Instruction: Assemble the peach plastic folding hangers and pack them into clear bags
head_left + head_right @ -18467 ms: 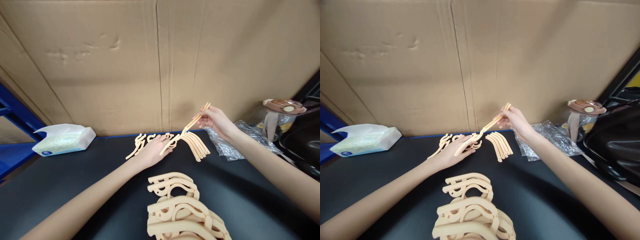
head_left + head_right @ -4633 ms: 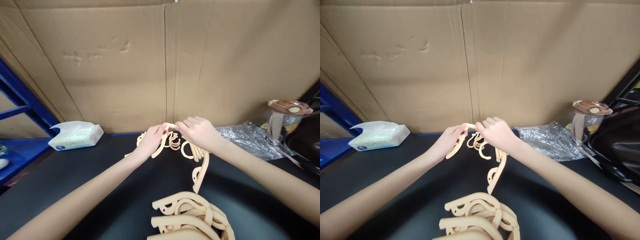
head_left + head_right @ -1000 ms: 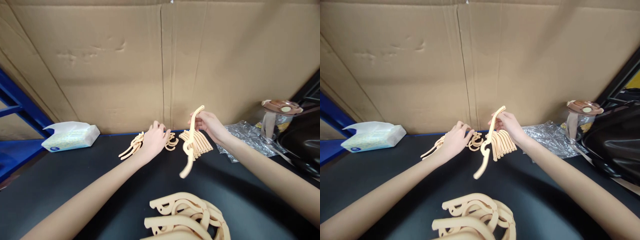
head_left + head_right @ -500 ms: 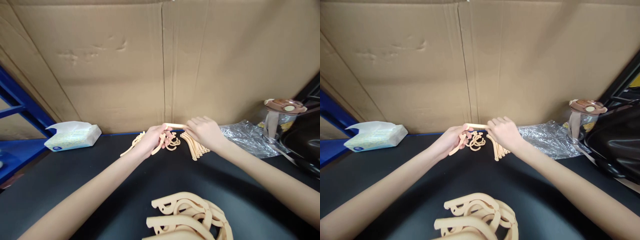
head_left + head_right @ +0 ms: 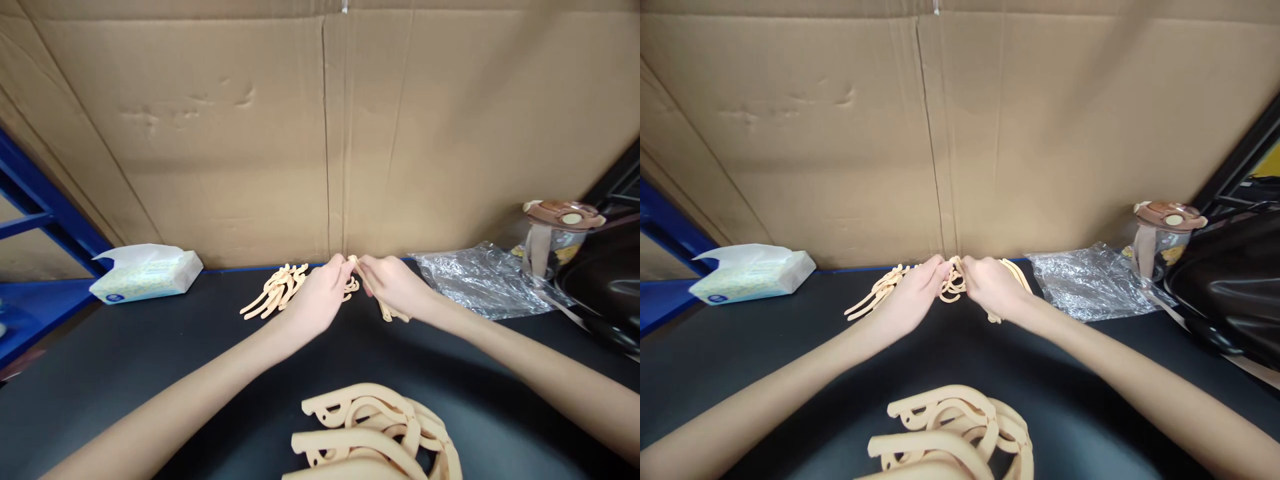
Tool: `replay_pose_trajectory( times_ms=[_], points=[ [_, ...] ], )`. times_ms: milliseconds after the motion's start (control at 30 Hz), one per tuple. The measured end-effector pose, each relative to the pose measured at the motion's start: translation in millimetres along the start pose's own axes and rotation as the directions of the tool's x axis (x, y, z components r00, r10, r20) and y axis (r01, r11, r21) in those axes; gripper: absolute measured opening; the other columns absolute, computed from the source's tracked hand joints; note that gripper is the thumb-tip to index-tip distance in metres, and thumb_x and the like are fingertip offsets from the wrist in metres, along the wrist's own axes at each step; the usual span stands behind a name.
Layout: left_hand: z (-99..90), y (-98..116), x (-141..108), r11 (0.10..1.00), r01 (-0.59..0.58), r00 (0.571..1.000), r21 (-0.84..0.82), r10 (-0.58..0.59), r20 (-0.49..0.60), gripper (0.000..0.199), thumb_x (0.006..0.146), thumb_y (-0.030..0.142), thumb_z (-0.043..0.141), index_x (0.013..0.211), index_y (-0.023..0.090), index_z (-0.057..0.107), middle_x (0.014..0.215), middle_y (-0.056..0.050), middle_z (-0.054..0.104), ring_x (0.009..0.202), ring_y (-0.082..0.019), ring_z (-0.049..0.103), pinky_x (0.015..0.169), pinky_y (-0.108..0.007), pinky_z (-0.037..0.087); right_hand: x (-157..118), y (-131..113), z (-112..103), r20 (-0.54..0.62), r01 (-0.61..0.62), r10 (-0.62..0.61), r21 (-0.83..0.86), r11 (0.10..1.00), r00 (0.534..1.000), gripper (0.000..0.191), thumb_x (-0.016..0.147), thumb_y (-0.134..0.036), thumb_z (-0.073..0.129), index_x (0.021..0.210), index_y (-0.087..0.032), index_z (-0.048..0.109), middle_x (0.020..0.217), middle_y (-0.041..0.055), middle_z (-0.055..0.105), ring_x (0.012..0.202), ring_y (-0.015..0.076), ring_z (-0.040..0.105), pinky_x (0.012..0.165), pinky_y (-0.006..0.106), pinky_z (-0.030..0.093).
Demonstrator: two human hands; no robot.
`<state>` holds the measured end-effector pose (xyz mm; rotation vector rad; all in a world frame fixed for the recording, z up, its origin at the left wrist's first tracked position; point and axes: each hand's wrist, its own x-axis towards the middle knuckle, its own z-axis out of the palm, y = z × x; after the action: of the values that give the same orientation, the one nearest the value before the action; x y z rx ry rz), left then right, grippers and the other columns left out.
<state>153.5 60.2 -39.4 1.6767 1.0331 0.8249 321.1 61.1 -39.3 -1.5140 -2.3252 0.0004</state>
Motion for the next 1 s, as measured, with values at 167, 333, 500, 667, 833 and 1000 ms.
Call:
replay_pose_trajectory(
  times_ms=[167,333,500,667,833,1000],
  points=[
    [-36.3,-11.0,11.1,0.86,-0.142,0.982,0.49,0.186,-0.042,0.037,0.093,0.042,0.028,0.074,0.02,0.05,0.065,0.001,0.054,0.062,-0.015,0.053,0.056,-0.024,0.04,11.8,42.8,-17.5,-0.228,-0.138,0.241,0.391,0.91,0.943,0.027,0.093,-0.029,0.034,0.094,-0.017,0.058,0.066,0.0012,0.061,0.061,0.0156,0.058,0.059,0.027,0.041],
    [-93.6,-33.2,36.8,0.802,-0.027,0.98,0.597,0.14,-0.144,0.039,0.086,0.047,0.037,0.072,0.018,0.059,0.068,-0.003,0.061,0.07,-0.02,0.058,0.062,-0.028,0.041,4.3,71.4,-18.9,-0.308,-0.077,0.273,0.525,0.848,0.911,0.03,0.086,-0.035,0.049,0.107,-0.016,0.058,0.087,0.0062,0.065,0.076,0.0189,0.062,0.069,0.033,0.048],
    [-103.3,-59.6,37.4,0.728,0.05,0.962,0.684,0.149,-0.23,0.03,0.08,0.046,0.05,0.085,0.018,0.061,0.088,-0.007,0.065,0.083,-0.024,0.059,0.072,-0.032,0.043,-19.2,78.6,-5.8,-0.413,-0.006,0.11,0.245,0.97,0.904,0.019,0.088,-0.031,0.049,0.096,-0.019,0.061,0.098,0.0069,0.066,0.079,0.0187,0.063,0.07,0.032,0.051],
    [-83.3,-37.9,6.4,0.71,-0.075,0.99,0.7,0.137,-0.032,0.034,0.08,0.051,0.054,0.095,0.022,0.06,0.089,-0.001,0.062,0.082,-0.019,0.057,0.073,-0.028,0.043,-43.1,91.3,15.5,-0.208,0.131,-0.156,-0.128,0.983,0.966,0.027,0.085,-0.012,0.04,0.102,-0.019,0.06,0.108,0.0077,0.065,0.094,0.0216,0.064,0.073,0.032,0.053],
    [-59.0,2.8,-47.9,0.828,-0.154,0.738,0.539,-0.267,0.62,0.046,0.064,0.051,0.074,0.099,0.024,0.062,0.094,0.002,0.062,0.083,-0.016,0.056,0.067,-0.022,0.041,-54.4,99.4,26.7,-0.088,0.162,-0.175,-0.137,0.977,0.981,0.032,0.087,-0.011,0.035,0.106,-0.018,0.06,0.116,0.0089,0.063,0.097,0.0207,0.064,0.076,0.034,0.055],
    [-44.9,3.4,-69.3,0.828,-0.053,0.746,0.558,-0.338,0.574,0.026,0.073,0.041,0.07,0.094,0.025,0.064,0.084,0.002,0.061,0.084,-0.017,0.055,0.064,-0.021,0.038,-57.6,80.4,21.1,-0.066,0.157,-0.159,-0.044,0.987,0.985,0.033,0.089,-0.011,0.035,0.108,-0.019,0.062,0.117,0.009,0.063,0.105,0.0213,0.061,0.085,0.038,0.052]
  ],
)
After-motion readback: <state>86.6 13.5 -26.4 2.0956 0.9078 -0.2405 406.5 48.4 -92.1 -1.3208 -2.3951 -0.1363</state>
